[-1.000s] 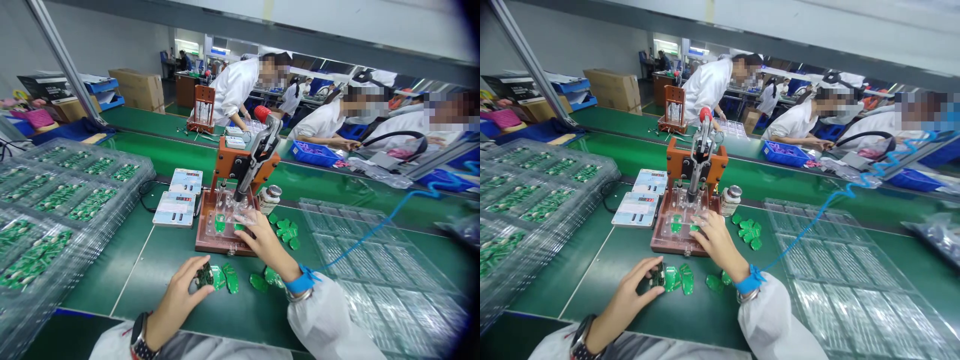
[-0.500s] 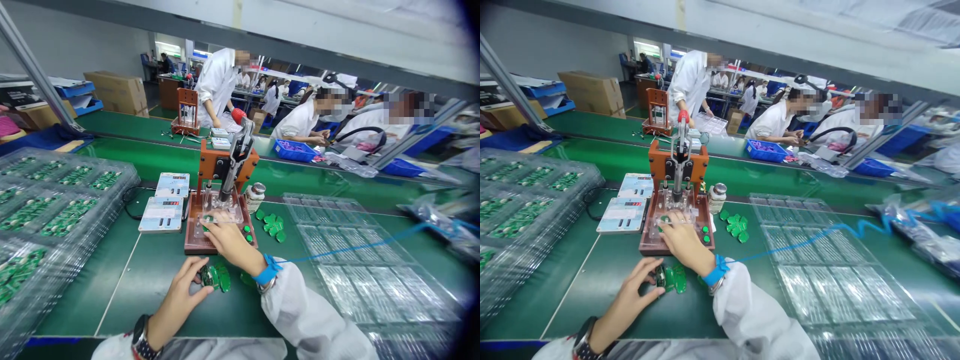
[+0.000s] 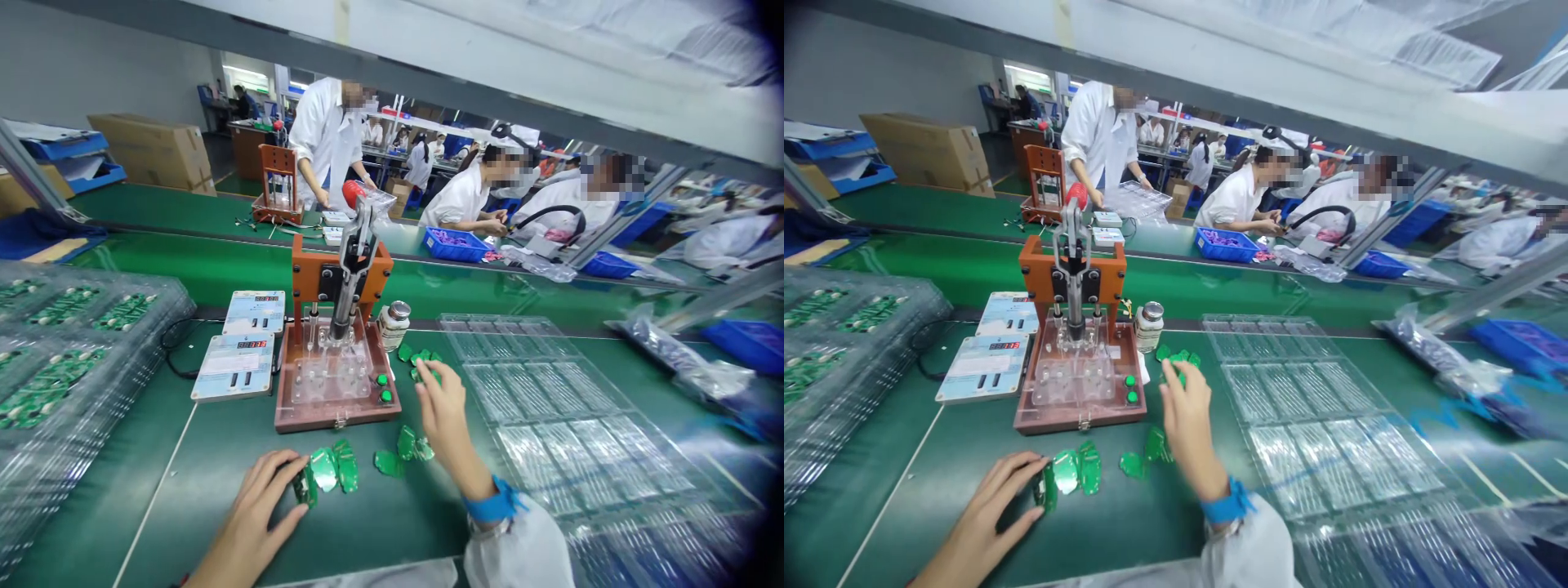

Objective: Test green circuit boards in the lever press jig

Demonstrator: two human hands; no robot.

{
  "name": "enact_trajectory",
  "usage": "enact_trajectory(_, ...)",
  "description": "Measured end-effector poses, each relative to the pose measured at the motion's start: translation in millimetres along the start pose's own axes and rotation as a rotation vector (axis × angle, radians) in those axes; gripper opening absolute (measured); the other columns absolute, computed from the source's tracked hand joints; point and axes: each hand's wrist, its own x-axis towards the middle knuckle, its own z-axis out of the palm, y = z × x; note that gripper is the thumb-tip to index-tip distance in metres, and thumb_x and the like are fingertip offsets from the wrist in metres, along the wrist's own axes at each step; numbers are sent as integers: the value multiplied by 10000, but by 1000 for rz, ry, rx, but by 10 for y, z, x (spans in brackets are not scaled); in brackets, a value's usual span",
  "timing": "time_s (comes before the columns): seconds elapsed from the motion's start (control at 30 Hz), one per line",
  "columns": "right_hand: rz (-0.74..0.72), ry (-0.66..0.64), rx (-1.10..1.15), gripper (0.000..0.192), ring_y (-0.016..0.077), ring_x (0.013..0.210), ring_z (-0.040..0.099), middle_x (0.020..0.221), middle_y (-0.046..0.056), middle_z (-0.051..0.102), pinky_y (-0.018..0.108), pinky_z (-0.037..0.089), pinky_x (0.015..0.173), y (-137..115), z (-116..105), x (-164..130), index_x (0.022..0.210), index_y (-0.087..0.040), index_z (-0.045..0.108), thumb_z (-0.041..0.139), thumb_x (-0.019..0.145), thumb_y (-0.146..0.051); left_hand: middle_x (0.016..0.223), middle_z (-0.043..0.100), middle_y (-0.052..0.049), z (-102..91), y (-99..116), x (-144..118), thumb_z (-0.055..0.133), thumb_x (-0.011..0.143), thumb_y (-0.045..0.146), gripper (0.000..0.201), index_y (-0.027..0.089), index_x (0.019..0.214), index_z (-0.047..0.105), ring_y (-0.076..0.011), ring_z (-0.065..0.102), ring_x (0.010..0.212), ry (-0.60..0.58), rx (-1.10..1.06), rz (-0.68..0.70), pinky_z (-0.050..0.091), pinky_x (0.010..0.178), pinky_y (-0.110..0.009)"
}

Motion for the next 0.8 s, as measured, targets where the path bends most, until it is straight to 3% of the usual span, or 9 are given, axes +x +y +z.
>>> enact_trajectory(0.1,78,-122,-133,396,281,1145,480,1183,148,522,459,435,879,560,179,19,1310,-215,485,317,961,-296,1142,624,-64,-8,-27,-43,577,849,288,375,293,1224,591,-227,609,1050,14,71,18,541,853,-317)
enact_trajectory(0.2,64,-201,-157,407,287,1204,457,1195,150,531,462,432,913,828,344,45,1274,-204,529,303,962,-336,1150,619,-62,19,-82,-112,578,848,307,350,309,1197,613,-235,608,1046,35,115,19,544,837,-327)
enact_trajectory(0.37,55,-269,-176,608,354,1344,290,1441,154,330,529,369,997,847,476,96,1350,-248,457,485,848,-590,1169,615,-53,69,-153,-191,571,854,351,353,315,1203,602,-227,607,1048,78,130,2,548,828,-320)
enact_trajectory(0.43,40,-315,-165,655,370,1347,276,1446,144,338,549,344,1009,838,515,155,1351,-262,458,533,807,-618,1159,625,-45,56,-141,-173,580,848,363,343,316,1186,611,-221,618,1032,78,129,-9,551,825,-314)
enact_trajectory(0.63,-33,-349,-90,426,264,1204,447,1265,102,520,466,358,998,828,607,358,1218,-265,578,529,867,-501,1118,659,-31,-4,-61,-94,590,838,381,314,314,1140,642,-217,645,991,80,111,-30,558,804,-287)
enact_trajectory(0.8,-27,-326,-62,308,243,1112,473,1153,99,539,438,380,928,786,595,393,1091,-230,627,537,879,-434,1120,658,-25,-6,-43,-105,578,850,363,316,320,1160,624,-212,650,985,102,99,-29,563,795,-280)
